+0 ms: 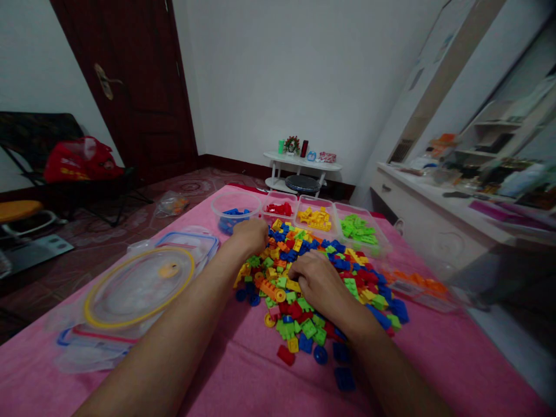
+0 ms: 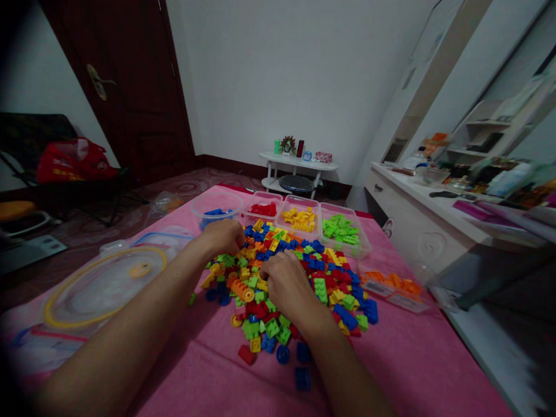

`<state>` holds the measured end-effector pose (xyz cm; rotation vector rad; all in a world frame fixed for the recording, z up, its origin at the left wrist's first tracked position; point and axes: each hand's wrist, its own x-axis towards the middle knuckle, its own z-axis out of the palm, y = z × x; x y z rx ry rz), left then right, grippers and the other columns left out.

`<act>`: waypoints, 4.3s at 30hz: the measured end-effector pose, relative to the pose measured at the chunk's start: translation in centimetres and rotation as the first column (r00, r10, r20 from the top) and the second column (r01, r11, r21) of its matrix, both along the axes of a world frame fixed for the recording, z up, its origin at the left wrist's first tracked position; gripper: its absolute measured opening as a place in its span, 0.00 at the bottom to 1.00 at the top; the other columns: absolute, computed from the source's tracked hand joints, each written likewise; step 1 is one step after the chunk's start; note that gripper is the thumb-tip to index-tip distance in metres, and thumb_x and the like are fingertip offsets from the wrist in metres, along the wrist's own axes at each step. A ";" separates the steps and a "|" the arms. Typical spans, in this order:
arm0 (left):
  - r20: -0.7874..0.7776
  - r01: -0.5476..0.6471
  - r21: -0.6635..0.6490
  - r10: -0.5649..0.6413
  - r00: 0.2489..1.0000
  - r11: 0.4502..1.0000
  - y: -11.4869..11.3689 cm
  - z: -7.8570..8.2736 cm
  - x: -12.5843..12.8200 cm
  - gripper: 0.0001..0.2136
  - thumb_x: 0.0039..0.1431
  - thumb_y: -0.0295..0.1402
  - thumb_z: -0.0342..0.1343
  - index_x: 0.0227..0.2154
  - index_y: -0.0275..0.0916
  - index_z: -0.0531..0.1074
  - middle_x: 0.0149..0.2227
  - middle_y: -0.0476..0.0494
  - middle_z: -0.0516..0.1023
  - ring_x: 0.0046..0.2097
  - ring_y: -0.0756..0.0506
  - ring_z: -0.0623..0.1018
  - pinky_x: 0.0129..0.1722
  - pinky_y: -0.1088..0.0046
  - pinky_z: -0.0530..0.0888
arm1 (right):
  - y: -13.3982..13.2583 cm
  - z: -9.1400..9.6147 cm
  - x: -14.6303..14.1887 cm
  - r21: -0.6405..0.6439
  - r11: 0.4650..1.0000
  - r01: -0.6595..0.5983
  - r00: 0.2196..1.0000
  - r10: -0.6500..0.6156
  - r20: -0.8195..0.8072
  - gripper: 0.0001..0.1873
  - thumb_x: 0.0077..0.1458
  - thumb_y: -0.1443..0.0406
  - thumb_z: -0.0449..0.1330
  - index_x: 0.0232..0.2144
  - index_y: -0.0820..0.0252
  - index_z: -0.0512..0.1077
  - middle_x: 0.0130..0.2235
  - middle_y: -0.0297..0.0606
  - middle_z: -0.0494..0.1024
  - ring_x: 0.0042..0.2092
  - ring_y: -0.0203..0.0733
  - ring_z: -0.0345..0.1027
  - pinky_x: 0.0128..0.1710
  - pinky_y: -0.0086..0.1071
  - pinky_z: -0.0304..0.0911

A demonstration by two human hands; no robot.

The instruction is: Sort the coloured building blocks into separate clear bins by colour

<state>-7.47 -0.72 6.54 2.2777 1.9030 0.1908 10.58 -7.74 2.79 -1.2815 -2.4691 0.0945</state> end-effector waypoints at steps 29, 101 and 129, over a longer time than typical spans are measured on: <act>0.039 0.187 0.188 -0.197 0.980 0.964 1.0 -3.6 1.9 0.13 0.46 0.29 0.56 0.37 0.44 0.77 0.39 0.42 0.79 0.43 0.40 0.77 0.40 0.68 0.72 | 0.4 -1.2 -2.3 0.049 0.992 0.119 0.990 -0.123 0.073 0.15 0.54 0.73 0.51 0.39 0.56 0.73 0.49 0.41 0.67 0.47 0.40 0.63 0.45 0.32 0.56; 0.294 0.233 0.168 -0.275 0.916 0.958 1.8 -2.5 2.6 0.15 0.55 0.40 0.45 0.18 0.38 0.63 0.18 0.50 0.64 0.23 0.50 0.64 0.25 0.73 0.52 | 2.8 3.9 15.0 -0.560 0.825 -0.072 -0.163 -0.564 -0.810 0.06 0.46 0.64 0.55 0.30 0.60 0.68 0.28 0.36 0.76 0.25 0.34 0.65 0.18 0.23 0.57; 0.622 0.405 0.006 -0.321 0.714 0.914 -0.4 -1.0 4.4 0.15 0.54 0.43 0.49 0.24 0.36 0.68 0.21 0.50 0.66 0.24 0.52 0.64 0.24 0.77 0.59 | 1.0 5.7 12.2 -0.231 0.908 0.350 0.782 -0.419 -0.461 0.17 0.48 0.60 0.62 0.40 0.62 0.76 0.38 0.41 0.79 0.38 0.41 0.71 0.38 0.33 0.65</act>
